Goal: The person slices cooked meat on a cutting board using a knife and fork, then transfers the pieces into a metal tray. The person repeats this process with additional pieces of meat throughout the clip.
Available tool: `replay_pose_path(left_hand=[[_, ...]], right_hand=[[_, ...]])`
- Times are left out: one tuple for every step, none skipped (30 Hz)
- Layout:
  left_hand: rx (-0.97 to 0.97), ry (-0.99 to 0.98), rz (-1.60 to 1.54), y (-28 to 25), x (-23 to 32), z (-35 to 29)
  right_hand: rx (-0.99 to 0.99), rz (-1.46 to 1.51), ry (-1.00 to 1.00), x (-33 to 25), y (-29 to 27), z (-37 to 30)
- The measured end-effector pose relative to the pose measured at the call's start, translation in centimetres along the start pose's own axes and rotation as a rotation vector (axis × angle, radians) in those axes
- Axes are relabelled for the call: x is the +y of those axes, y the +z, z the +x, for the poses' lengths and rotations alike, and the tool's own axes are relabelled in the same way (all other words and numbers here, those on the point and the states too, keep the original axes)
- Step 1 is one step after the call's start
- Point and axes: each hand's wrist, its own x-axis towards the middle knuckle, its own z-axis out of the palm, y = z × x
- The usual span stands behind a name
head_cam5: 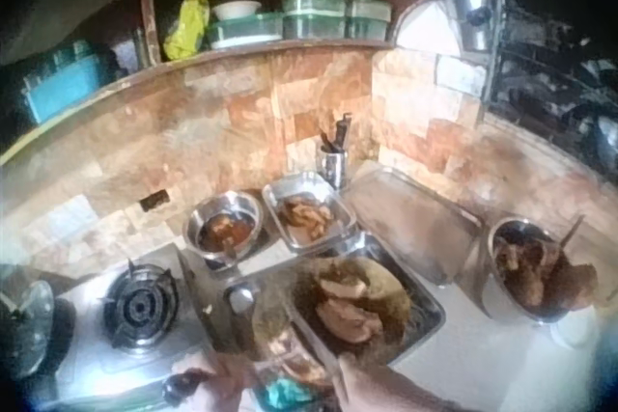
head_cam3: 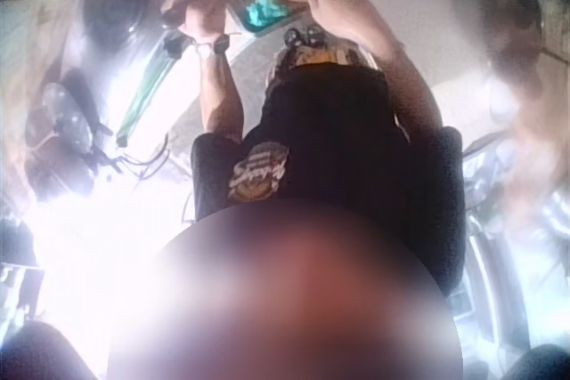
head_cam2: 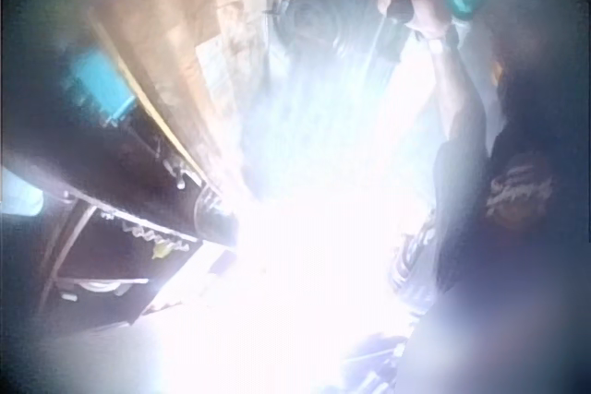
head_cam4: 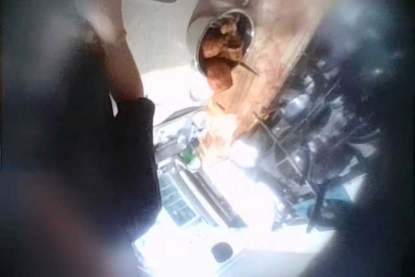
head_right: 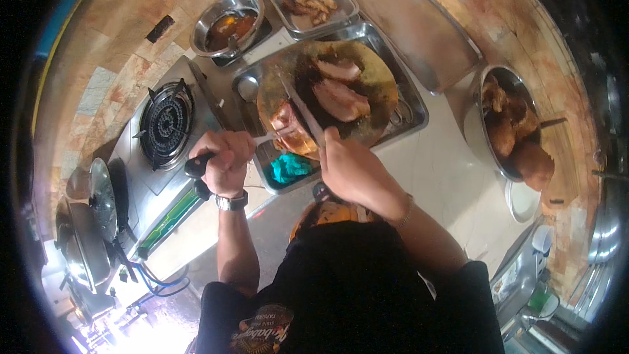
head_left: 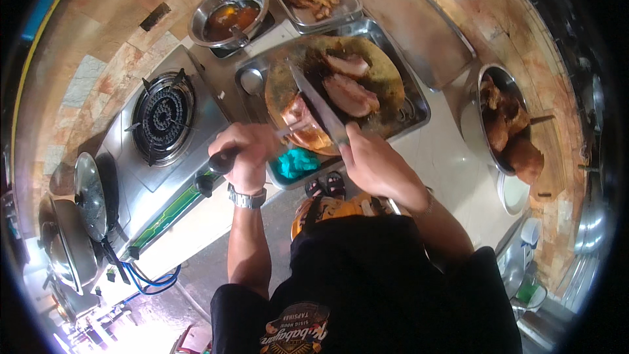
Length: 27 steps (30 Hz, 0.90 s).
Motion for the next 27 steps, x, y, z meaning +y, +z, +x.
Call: replay_pose_path(left_hand=[[-0.018, 0.010, -0.014, -0.2, 0.1, 0.0], [-0.005, -0.010, -0.033, -0.3, 0.3, -0.1], [0.014, -0.014, -0.051, -0.6, 0.3, 0.1], [0.002, -0.015, -0.092, -0.8, 0.4, 0.3], [0.003, -0.028, -0.118, -1.1, 0.7, 0.4], [0.001, -0.018, -0.147, -1.4, 0.7, 0.7], [-0.014, -0.017, -0.194, -1.6, 0.8, 0.8], [-0.048, 0.004, -0.210, -1.9, 0.8, 0.9], [-0.045, 0.006, -0.183, -2.1, 0.7, 1.0], [-0.076, 0.019, -0.178, -2.2, 0.7, 1.0], [-0.113, 0.020, -0.170, -2.2, 0.7, 1.0], [-0.105, 0.029, -0.171, -2.2, 0.6, 1.0], [-0.057, 0.002, -0.174, -2.1, 0.6, 1.0], [-0.029, -0.014, -0.187, -1.9, 0.6, 1.0], [-0.014, -0.028, -0.203, -1.8, 0.6, 1.1], [0.000, -0.041, -0.229, -1.5, 0.6, 1.2], [-0.006, -0.032, -0.185, -1.4, 0.6, 1.3], [-0.027, -0.029, -0.145, -1.2, 0.6, 1.4], [-0.015, -0.036, -0.122, -1.1, 0.7, 1.5], [-0.001, -0.036, -0.107, -1.0, 0.7, 1.5], [0.035, -0.043, -0.092, -0.9, 0.8, 1.5], [0.099, -0.063, -0.093, -1.0, 0.9, 1.4], [0.082, -0.067, -0.116, -1.0, 1.0, 1.3], [0.136, -0.028, -0.136, -1.2, 1.0, 1.2], [0.118, -0.017, -0.167, -1.3, 1.2, 1.0], [0.062, 0.004, -0.237, -1.4, 1.3, 0.9], [0.096, -0.005, -0.196, -1.5, 1.3, 0.8]], right_hand=[[-0.018, -0.061, 0.106, 0.7, 0.2, -0.1], [0.091, -0.035, -0.032, 1.2, 0.5, -0.5], [0.145, -0.059, -0.115, 1.9, 0.4, -0.5], [0.146, 0.042, -0.146, 2.4, 0.5, -0.4], [0.096, 0.041, -0.103, 2.8, 0.2, -0.7], [0.037, 0.006, -0.055, 2.8, 0.2, -0.7], [0.063, -0.021, -0.062, 2.8, 0.0, -0.8], [0.054, -0.038, -0.074, 2.5, -0.2, -0.8], [0.049, -0.084, -0.074, 2.1, -0.4, -0.7], [0.046, -0.085, -0.043, 1.6, -0.6, -0.7], [0.119, -0.059, -0.129, 1.0, -1.0, -0.7], [0.141, -0.048, -0.143, 0.5, -1.4, -1.0], [0.162, -0.042, -0.161, 0.0, -1.9, -1.1], [0.244, 0.029, -0.257, -0.5, -2.2, -1.4], [0.242, 0.021, -0.225, -0.8, -2.4, -1.6], [0.277, 0.036, -0.240, -1.1, -2.5, -1.7], [0.359, 0.060, -0.326, -1.3, -2.4, -1.8], [0.325, 0.059, -0.275, -1.4, -2.2, -1.8], [0.338, 0.069, -0.296, -1.3, -1.8, -1.7], [0.366, 0.102, -0.367, -1.2, -1.3, -1.5], [0.296, 0.023, -0.268, -1.1, -0.8, -1.3], [0.220, -0.035, -0.186, -0.8, -0.5, -1.2], [0.116, -0.098, -0.068, -0.5, -0.3, -1.1], [0.049, -0.113, 0.015, -0.1, -0.3, -1.2], [0.068, -0.090, -0.050, 0.1, -0.4, -1.4], [0.060, -0.071, -0.048, 0.3, -0.8, -1.7], [0.075, -0.077, -0.028, 0.4, -1.2, -1.9]])
